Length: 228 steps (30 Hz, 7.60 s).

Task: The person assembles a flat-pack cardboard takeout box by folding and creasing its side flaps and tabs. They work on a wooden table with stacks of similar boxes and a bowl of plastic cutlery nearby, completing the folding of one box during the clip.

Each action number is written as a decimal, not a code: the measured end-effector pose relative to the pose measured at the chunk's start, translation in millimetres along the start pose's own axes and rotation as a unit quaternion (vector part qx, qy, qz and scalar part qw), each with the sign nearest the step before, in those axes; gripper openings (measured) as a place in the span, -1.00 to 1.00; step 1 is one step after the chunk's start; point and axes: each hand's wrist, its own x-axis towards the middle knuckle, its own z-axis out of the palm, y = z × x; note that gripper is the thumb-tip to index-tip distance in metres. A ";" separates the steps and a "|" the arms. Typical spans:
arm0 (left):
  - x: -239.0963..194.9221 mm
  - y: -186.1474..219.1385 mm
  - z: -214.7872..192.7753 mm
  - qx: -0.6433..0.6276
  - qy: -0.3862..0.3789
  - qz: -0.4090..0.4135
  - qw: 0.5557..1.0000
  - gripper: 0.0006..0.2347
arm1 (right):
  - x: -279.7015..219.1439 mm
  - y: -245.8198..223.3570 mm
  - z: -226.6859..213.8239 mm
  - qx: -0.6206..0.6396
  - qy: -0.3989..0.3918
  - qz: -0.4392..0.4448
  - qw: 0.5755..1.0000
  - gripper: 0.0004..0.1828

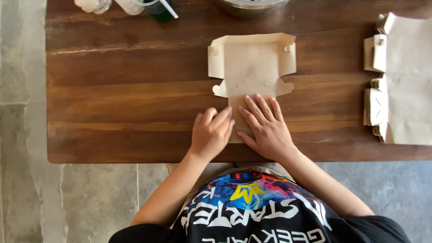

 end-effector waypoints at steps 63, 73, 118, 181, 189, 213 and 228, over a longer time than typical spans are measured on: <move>-15.4 5.3 -9.7 -0.011 0.002 0.036 0.999 -0.86 | 1.3 1.1 -3.8 0.013 -0.007 -0.001 1.000 -0.25; 36.9 11.8 55.0 -0.079 0.019 0.028 0.996 -0.82 | -3.7 6.7 3.1 0.025 -0.007 0.023 0.999 -0.06; 66.7 30.7 27.3 -0.116 -0.264 0.011 0.957 0.01 | -4.7 57.5 -5.7 0.197 -0.006 0.140 0.970 0.21; 60.8 33.8 37.4 -0.034 -0.294 0.025 0.955 -0.05 | -6.5 78.8 -18.3 -0.006 0.184 -0.109 0.977 -0.87; 58.2 34.0 37.8 -0.043 -0.262 0.031 0.964 -0.06 | 30.7 107.5 -2.1 -0.069 0.209 -0.104 0.970 -0.90; 58.5 34.1 39.6 -0.043 -0.292 0.025 0.955 -0.05 | 37.9 118.4 -2.2 -0.059 0.203 -0.098 0.972 -0.89; 60.8 33.1 40.8 -0.029 -0.317 0.032 0.948 -0.03 | -26.0 65.2 -28.3 0.024 0.174 -0.112 0.978 -0.88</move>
